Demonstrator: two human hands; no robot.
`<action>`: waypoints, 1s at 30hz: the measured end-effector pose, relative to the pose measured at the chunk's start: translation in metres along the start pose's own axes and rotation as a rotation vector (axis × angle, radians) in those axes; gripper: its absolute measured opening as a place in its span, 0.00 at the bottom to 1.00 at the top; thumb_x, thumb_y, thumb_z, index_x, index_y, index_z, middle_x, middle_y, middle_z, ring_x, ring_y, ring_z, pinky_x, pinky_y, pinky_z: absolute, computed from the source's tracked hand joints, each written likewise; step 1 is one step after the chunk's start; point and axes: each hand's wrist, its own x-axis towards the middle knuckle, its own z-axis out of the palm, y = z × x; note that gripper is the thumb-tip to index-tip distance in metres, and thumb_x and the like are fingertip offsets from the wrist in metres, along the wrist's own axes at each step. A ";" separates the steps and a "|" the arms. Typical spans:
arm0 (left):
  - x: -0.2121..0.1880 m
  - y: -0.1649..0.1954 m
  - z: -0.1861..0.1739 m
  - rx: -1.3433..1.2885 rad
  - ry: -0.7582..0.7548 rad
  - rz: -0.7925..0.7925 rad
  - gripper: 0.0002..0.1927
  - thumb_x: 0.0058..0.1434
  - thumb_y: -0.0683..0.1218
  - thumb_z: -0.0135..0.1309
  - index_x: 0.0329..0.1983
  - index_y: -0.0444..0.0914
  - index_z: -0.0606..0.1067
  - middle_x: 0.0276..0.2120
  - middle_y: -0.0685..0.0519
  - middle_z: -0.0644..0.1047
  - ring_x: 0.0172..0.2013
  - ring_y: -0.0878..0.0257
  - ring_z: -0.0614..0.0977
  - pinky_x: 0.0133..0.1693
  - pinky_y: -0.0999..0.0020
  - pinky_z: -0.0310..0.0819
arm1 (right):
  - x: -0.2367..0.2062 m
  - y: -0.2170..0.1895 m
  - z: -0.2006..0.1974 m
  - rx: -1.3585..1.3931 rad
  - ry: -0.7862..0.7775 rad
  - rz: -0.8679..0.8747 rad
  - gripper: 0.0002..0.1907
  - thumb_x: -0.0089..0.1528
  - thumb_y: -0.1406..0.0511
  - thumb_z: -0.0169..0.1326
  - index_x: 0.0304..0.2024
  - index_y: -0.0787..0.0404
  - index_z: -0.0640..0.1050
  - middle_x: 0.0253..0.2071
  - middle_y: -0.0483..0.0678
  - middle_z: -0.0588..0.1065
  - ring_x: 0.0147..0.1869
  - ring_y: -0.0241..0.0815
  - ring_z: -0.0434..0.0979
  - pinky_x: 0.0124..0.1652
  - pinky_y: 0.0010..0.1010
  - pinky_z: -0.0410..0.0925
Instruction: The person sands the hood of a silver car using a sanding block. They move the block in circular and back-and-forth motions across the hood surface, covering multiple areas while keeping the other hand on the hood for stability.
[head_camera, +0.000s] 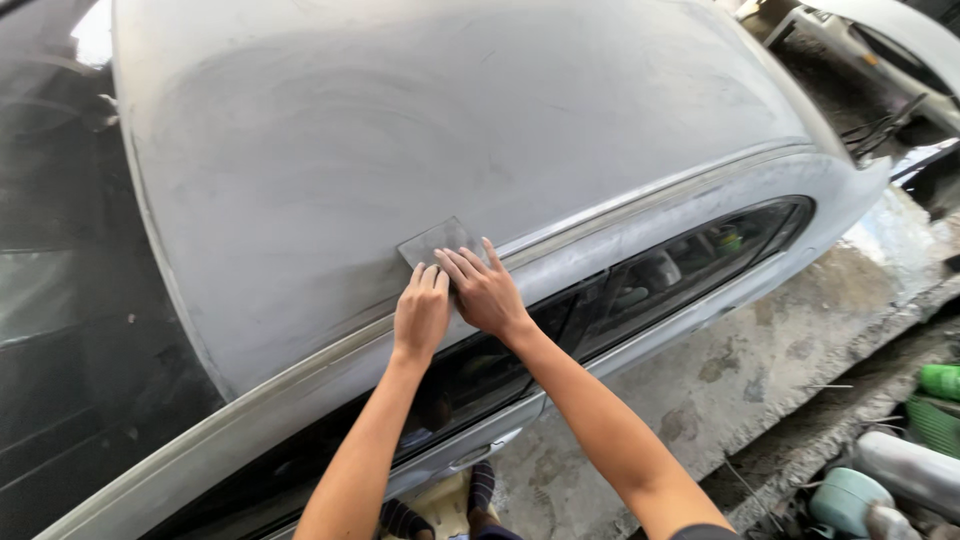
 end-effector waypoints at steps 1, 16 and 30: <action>0.000 0.002 -0.002 -0.074 0.003 0.021 0.18 0.58 0.42 0.61 0.50 0.33 0.75 0.54 0.45 0.75 0.62 0.44 0.77 0.61 0.57 0.76 | 0.005 0.003 0.003 0.009 -0.016 -0.022 0.37 0.59 0.67 0.54 0.72 0.58 0.63 0.71 0.49 0.66 0.75 0.50 0.64 0.74 0.55 0.48; -0.015 -0.041 -0.028 -0.059 0.092 0.014 0.23 0.61 0.45 0.54 0.59 0.33 0.73 0.61 0.42 0.72 0.68 0.49 0.68 0.71 0.50 0.54 | 0.004 0.059 0.017 -0.096 -0.271 -0.185 0.45 0.58 0.58 0.52 0.76 0.56 0.52 0.78 0.53 0.51 0.81 0.57 0.45 0.74 0.49 0.39; -0.016 -0.055 -0.027 -0.084 -0.023 0.193 0.23 0.55 0.40 0.53 0.56 0.39 0.78 0.60 0.53 0.76 0.61 0.56 0.74 0.65 0.53 0.62 | 0.054 0.090 0.062 0.048 -0.356 -0.146 0.45 0.59 0.52 0.51 0.75 0.58 0.53 0.78 0.52 0.49 0.81 0.56 0.41 0.75 0.48 0.37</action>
